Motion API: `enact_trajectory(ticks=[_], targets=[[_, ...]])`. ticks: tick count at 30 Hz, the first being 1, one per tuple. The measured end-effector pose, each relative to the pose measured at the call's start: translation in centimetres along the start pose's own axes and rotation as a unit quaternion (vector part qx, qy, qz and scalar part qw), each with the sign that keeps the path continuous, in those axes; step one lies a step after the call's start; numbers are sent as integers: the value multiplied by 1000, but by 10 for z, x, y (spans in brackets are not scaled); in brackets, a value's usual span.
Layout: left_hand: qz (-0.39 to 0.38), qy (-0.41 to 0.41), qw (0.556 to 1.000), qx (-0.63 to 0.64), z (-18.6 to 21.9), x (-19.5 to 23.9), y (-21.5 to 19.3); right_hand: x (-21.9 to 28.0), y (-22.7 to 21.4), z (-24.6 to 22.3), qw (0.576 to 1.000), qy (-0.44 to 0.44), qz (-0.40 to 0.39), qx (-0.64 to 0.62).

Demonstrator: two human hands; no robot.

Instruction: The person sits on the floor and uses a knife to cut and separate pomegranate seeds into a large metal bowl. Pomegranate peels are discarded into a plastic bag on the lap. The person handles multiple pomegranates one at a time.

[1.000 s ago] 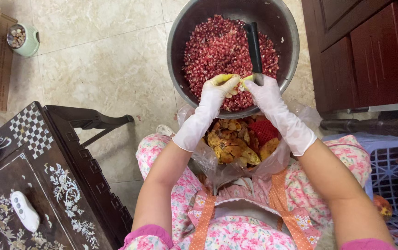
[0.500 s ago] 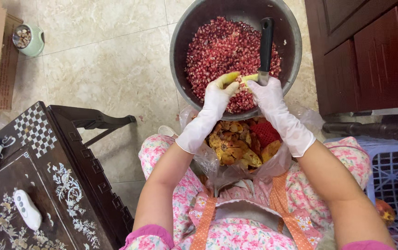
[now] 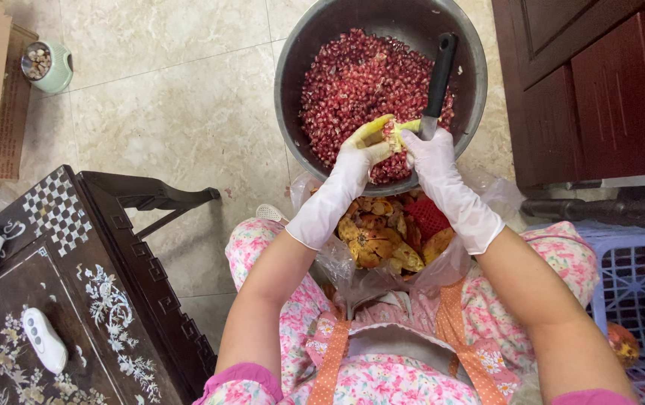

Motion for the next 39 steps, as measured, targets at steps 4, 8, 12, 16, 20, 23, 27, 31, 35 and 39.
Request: enact_trajectory(ticks=[4,8,12,16,20,23,27,31,35,39], targets=[[51,-8,998,-45,-7,-4,-8,-1,2,5,999,-12,-9,50],[-5,27,998,-55,-9,-5,-7,-3,-1,3,999,-19,-9,43],[28,26,996,-78,-6,-6,-9,-2,0,-2,999,-11,-29,45],[48,55,992,-100,6,-3,-8,3,8,-9,997,-28,-37,65],[48,42,988,-142,10,3,1,6,9,-16,996,3,-18,91],[55,32,978,-199,11,5,6,7,8,-16,994,28,-12,102],[61,19,985,-160,8,-1,0,5,7,-11,993,6,-16,116],[53,21,990,-126,4,-6,-4,2,2,-6,996,-4,-20,83],[37,40,986,-157,-1,-3,2,0,-2,-2,995,-2,-24,99],[18,69,978,-194,4,1,8,-3,-4,3,997,21,-17,74]])
Point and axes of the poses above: each hand's wrist, its own x-axis away from the middle knuckle, its own y-axis out of the palm, z = x × y, the point moved 4 cm from there along -x, towards the middle knuckle, and after that the axes turned 15 degrees about -z, right-handed, at the moved point
